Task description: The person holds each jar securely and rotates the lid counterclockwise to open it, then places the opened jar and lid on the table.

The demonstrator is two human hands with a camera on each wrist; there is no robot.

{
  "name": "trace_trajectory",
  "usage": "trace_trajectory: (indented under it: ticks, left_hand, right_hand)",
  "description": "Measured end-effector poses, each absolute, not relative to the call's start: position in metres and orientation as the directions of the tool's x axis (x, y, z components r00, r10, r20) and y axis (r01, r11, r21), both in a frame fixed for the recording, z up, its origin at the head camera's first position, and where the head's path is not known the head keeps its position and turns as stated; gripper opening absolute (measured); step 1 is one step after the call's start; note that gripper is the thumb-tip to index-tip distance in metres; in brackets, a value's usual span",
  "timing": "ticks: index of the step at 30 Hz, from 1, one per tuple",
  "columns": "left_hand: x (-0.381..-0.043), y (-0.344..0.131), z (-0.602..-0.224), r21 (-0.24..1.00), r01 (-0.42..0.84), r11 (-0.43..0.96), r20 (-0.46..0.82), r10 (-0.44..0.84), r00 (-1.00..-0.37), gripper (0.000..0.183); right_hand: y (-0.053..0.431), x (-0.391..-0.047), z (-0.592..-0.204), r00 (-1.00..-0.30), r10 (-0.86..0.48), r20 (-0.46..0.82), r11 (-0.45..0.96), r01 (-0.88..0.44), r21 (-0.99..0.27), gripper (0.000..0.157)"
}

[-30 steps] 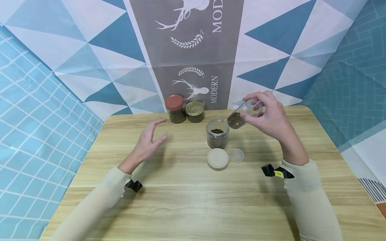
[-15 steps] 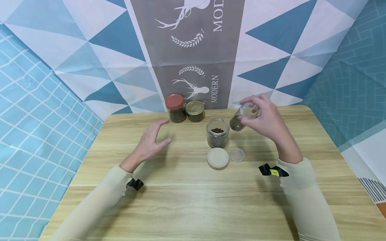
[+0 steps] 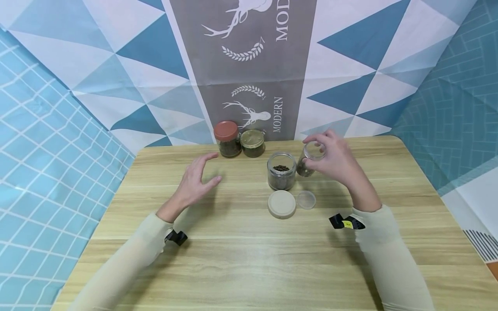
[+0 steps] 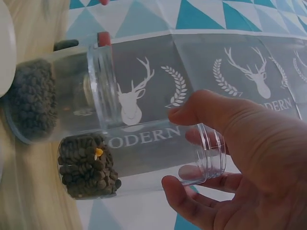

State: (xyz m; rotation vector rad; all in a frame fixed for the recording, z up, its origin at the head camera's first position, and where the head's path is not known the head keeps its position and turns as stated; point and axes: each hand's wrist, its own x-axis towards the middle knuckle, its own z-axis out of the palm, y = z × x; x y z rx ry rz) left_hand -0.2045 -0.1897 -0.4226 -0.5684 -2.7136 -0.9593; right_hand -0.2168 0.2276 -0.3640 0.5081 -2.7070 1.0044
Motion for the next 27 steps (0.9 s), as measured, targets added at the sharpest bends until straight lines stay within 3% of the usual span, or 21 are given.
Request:
trace_trajectory:
  ticks: [11,27]
  left_hand:
    - [-0.204,-0.187,-0.426,0.576,0.433,0.694,0.32,0.296,-0.9,0.079]
    - [-0.205,-0.186,-0.426,0.568,0.421,0.707,0.283,0.313,-0.907,0.08]
  right_hand:
    - [0.221,-0.22,-0.375,-0.951,-0.268,0.151,0.751,-0.305,-0.586,0.051]
    - [0.221,-0.221,-0.385,-0.951,-0.293,0.102,0.761,-0.297,-0.577,0.049]
